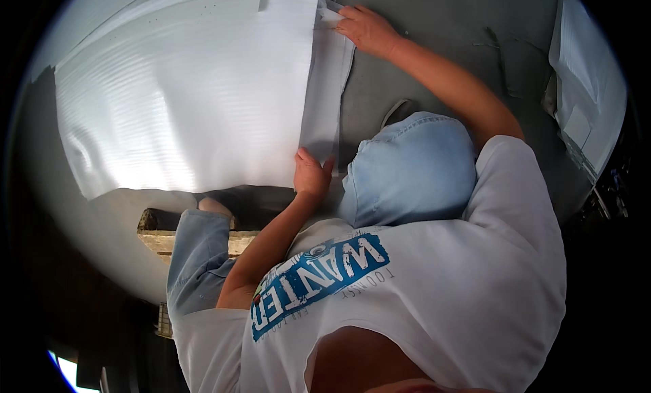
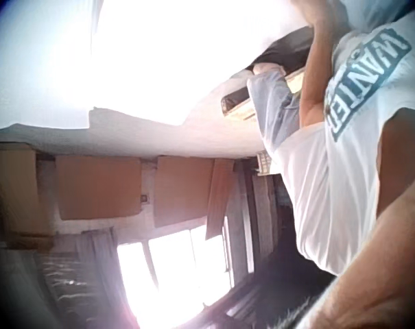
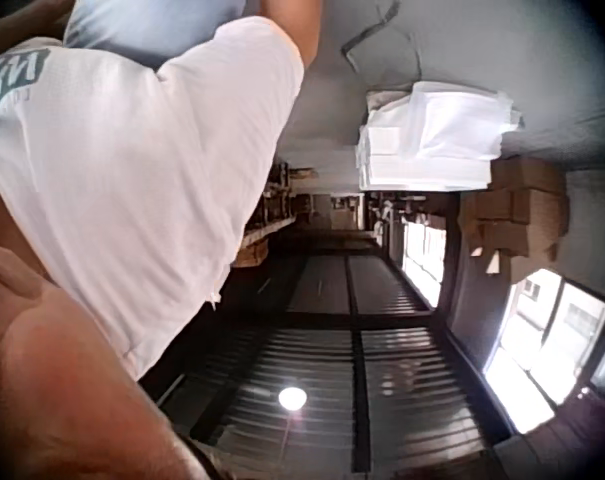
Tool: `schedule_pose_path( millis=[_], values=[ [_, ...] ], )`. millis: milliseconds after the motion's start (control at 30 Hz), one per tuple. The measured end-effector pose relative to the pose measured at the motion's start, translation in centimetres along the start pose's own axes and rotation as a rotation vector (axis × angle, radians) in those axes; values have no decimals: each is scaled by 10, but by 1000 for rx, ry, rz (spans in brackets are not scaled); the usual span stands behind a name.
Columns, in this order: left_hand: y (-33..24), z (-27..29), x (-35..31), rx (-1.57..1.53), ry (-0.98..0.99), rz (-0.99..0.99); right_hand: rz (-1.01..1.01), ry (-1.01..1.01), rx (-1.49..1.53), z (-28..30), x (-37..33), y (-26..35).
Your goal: The person uses a utility knife and a straight edge to cut large white foam sheets on the floor. They align the straight edge, score the foam, and tear it into smaller pieces. The person stacks the cut foam pieces and discards the trimmings.
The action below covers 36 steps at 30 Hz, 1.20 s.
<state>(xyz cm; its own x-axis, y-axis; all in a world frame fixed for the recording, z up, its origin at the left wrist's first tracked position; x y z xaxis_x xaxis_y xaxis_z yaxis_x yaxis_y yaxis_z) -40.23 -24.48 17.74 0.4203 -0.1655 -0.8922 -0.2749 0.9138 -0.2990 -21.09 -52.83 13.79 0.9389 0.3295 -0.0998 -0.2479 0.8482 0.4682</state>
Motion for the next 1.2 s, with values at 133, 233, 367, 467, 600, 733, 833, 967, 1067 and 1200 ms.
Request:
schedule_pose_path(
  millis=[133,233,367,467,600,733,833,967,1067,1200],
  values=[
    [48,-65,16,-477,-117,624,83,90,38,2,-40,1],
    [-14,-42,-9,-877,-110,680,47,110,95,8,-70,-1],
    [-38,-59,10,-1177,-172,725,-275,185,512,-21,-112,15],
    [-45,-66,27,-1426,-106,593,-617,453,926,-44,-140,55],
    [-73,-50,37,-1309,-296,521,-808,500,1385,-70,-183,103],
    [-40,-46,58,-684,-381,360,-639,888,1178,-53,-200,85],
    [-66,-37,17,-216,-233,258,-591,1142,682,33,-181,30],
    [-81,-17,-22,140,-401,136,-116,781,210,85,-107,-11],
    [-74,0,-12,234,-547,50,304,434,169,81,-59,31],
    [-54,-15,29,321,-674,-55,640,69,-33,25,-18,66]
  ],
)
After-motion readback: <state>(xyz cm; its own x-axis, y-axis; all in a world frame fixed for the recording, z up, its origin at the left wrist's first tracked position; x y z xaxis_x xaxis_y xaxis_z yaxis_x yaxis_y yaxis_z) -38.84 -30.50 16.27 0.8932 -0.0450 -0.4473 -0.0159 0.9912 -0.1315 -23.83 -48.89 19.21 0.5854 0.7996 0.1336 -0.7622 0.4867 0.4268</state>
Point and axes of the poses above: each hand's wrist, its own x-axis towards the middle knuckle, its own z-axis out of the back of the hand, y = z × x, the point moved 5 cm from there along x, towards the middle knuckle, and after that the axes turned 3 degrees about y, right-handed, at the moved point
